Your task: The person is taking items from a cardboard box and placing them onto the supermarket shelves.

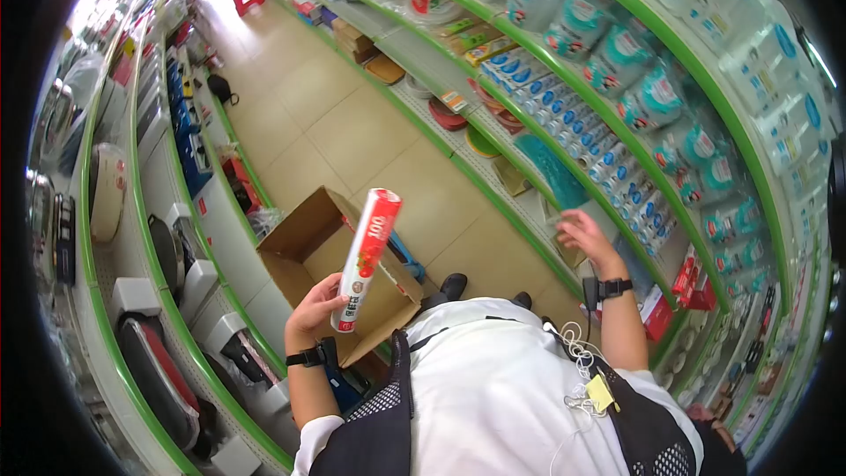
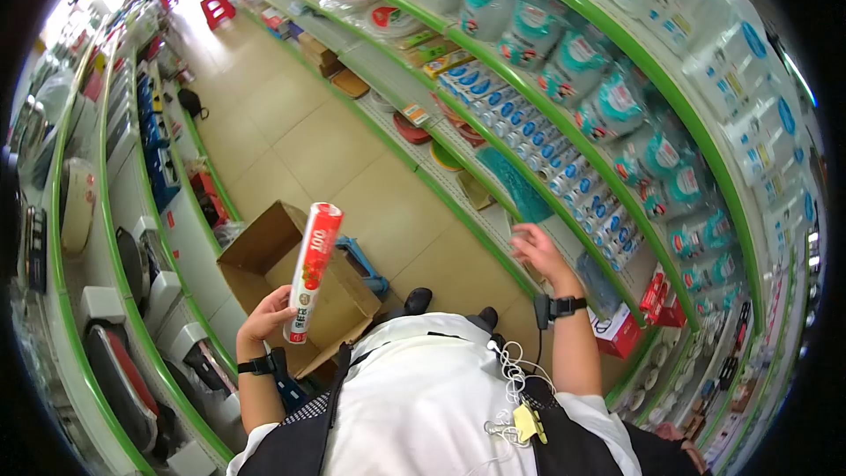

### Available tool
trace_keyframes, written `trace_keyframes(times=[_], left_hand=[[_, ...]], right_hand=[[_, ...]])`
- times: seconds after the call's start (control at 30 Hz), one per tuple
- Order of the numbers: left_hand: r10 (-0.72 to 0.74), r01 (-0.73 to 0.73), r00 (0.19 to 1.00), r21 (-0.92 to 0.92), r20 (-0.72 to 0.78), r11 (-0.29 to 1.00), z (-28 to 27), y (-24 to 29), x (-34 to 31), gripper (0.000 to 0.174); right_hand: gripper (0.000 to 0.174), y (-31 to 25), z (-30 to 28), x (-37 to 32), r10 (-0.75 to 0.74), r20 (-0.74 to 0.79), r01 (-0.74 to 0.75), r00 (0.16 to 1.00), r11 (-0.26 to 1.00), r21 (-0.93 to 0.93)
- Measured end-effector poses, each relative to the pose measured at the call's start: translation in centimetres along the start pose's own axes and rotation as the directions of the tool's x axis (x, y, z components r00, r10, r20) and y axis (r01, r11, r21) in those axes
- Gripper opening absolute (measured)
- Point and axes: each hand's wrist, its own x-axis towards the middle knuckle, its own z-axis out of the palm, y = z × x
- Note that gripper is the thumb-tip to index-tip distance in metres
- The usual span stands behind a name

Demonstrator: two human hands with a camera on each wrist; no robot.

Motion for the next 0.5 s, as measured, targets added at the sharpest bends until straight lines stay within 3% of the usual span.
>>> trace_keyframes(times=[0.03, 0.1, 0.13, 0.17, 0.2, 0.23, 0.3, 0.37, 0.5], left_hand=[[-0.004, 0.003, 1.0, 0.016, 0.018, 1.0, 1.0, 0.9, 1.1, 0.049], [-0.061, 0.03, 0.977, 0.152, 0.203, 0.988, 3.7, 3.0, 3.8, 0.05], [-0.085, 0.03, 0.967, 0.223, 0.239, 0.974, 5.4, 4.0, 5.2, 0.05], [-0.095, 0.029, 0.96, 0.245, 0.265, 0.969, 7.0, 4.7, 6.8, 0.05], [-0.122, 0.017, 0.942, 0.321, 0.311, 0.947, 8.7, 5.4, 8.3, 0.048], [-0.152, 0.0, 0.923, 0.394, 0.355, 0.919, 10.5, 6.0, 9.9, 0.047], [-0.174, -0.088, 0.88, 0.512, 0.442, 0.855, 13.8, 7.0, 13.7, 0.046], [-0.252, -0.138, 0.866, 0.69, 0.433, 0.711, 17.2, 7.3, 17.3, 0.046], [-0.298, -0.247, 0.775, 0.701, 0.557, 0.669, 27.3, 7.9, 22.8, 0.047]], right_hand=[[0.042, -1.8, 0.7, -0.1, -0.046, 0.069, 0.047, 0.997, 0.999, -0.004], [0.052, -5.9, 2.3, -1.4, -0.101, 0.184, 0.117, 0.978, 0.99, -0.077], [0.052, -7.1, 2.6, -2.0, -0.108, 0.159, 0.119, 0.981, 0.991, -0.062], [0.057, -8.1, 2.5, -2.6, -0.114, 0.282, 0.138, 0.953, 0.988, -0.068], [0.062, -8.6, 2.3, -3.1, -0.118, 0.4, 0.16, 0.909, 0.985, -0.072], [0.062, -8.4, 1.8, -3.7, -0.131, 0.37, 0.164, 0.92, 0.985, -0.059], [0.065, -7.8, -0.3, -4.7, -0.172, 0.462, 0.216, 0.87, 0.976, -0.043], [0.065, -6.6, -3.3, -5.9, -0.203, 0.375, 0.248, 0.905, 0.966, -0.077], [0.062, -0.8, -11.6, -8.7, -0.241, 0.229, 0.263, 0.943, 0.962, -0.073]])
